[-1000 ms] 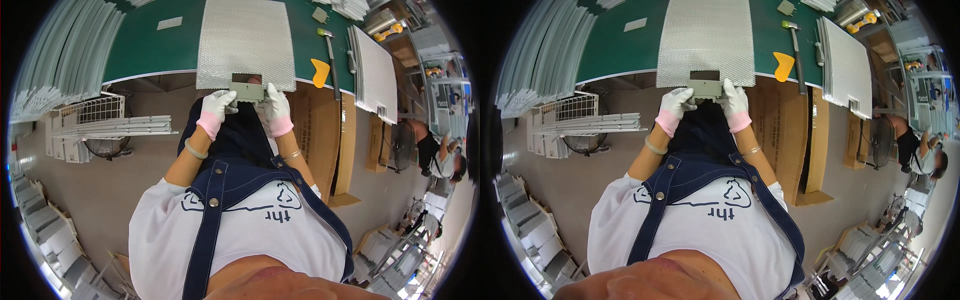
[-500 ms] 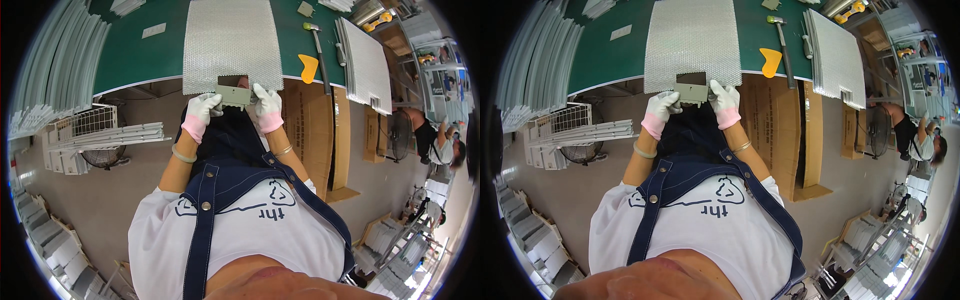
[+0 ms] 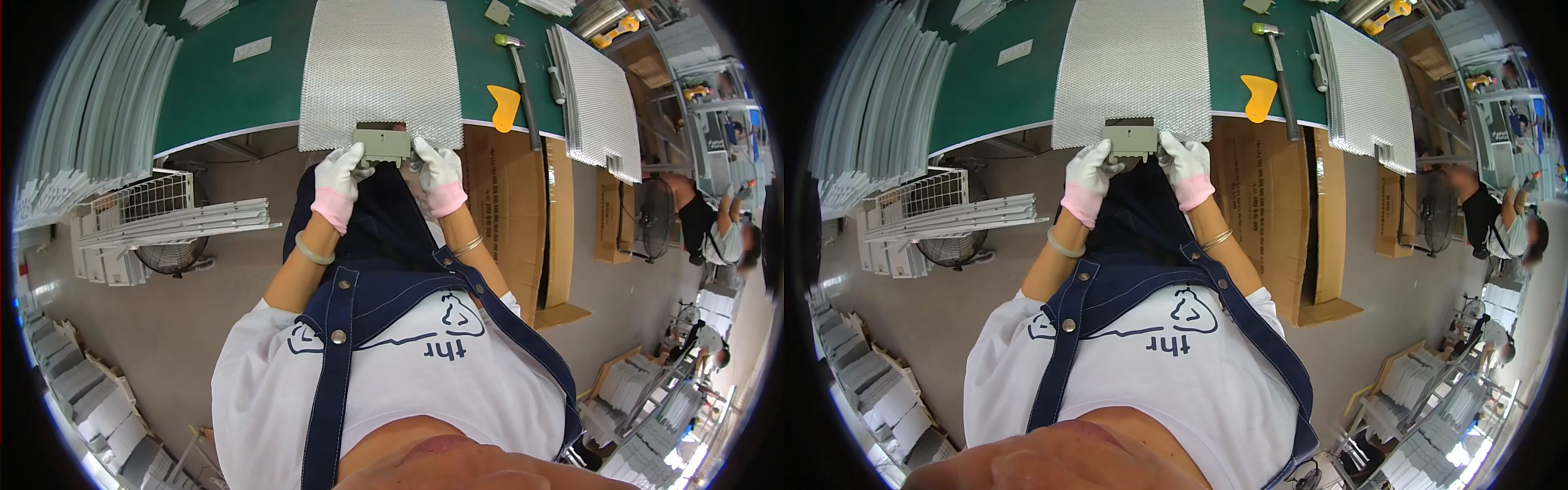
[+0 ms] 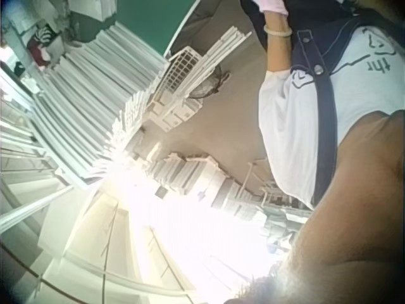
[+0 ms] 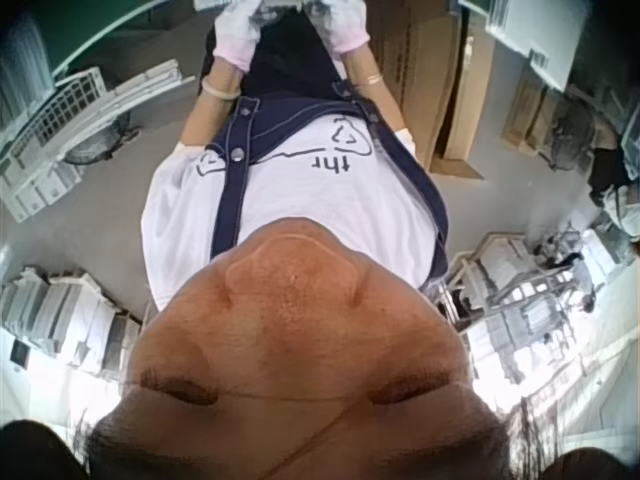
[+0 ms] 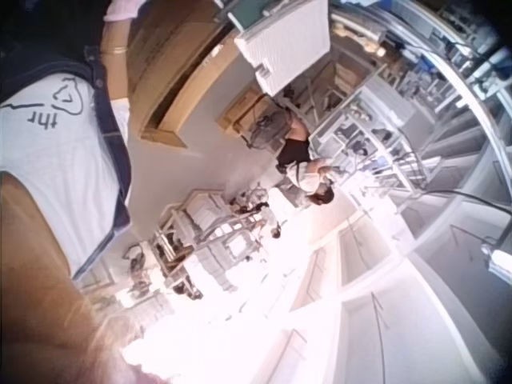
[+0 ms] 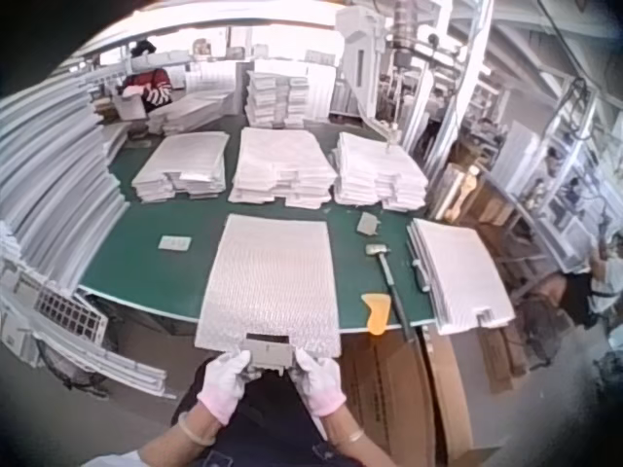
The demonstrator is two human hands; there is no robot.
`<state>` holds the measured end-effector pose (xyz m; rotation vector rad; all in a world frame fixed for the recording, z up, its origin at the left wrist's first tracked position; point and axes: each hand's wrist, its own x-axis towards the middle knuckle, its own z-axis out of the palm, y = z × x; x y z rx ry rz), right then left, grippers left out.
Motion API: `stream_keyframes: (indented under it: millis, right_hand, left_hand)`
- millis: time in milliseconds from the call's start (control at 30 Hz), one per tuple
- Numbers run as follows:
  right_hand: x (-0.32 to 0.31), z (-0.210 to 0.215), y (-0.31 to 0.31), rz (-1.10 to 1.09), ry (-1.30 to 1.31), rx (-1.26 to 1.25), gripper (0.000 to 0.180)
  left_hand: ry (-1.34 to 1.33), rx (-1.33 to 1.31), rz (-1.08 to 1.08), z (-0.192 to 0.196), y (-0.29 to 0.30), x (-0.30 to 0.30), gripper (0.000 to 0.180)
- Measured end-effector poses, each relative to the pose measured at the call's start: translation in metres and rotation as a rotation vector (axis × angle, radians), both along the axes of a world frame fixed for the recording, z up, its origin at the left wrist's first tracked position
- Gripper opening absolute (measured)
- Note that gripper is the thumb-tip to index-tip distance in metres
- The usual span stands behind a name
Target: Assemble metal mesh filters by inserting the mesh into a frame and securing it using a mallet and pneumatic tool.
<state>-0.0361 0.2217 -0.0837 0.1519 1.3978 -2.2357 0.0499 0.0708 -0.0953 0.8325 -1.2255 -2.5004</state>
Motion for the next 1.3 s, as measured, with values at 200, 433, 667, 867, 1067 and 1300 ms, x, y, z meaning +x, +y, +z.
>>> stream_keyframes:
  millis: [200, 433, 667, 867, 1067, 1300]
  right_hand:
    - [0.005, -0.008, -0.002, 0.011, 0.046, 0.093, 0.032]
    - [0.026, 0.005, -0.013, 0.265, 0.114, 0.043, 0.043]
    - [0.024, -0.004, -0.027, 0.126, 0.083, -0.048, 0.034]
    - [0.014, 0.011, -0.006, 0.332, 0.042, 0.13, 0.047]
    - [0.001, 0.003, -0.009, -0.003, -0.004, 0.107, 0.04]
    - [-0.002, -0.01, -0.001, -0.003, 0.042, 0.104, 0.031]
  left_hand:
    - [0.039, 0.302, 0.097, 0.01, 0.0, -0.013, 0.041]
    - [0.063, 0.137, 0.201, -0.002, -0.008, -0.017, 0.024]
    - [0.011, 0.086, 0.222, 0.014, -0.004, -0.011, 0.021]
    - [0.038, 0.214, 0.135, 0.002, -0.009, -0.007, 0.04]
    - [0.035, -0.005, -0.096, -0.006, 0.015, -0.005, 0.042]
    - [0.126, 0.381, -0.104, -0.012, 0.019, -0.021, 0.03]
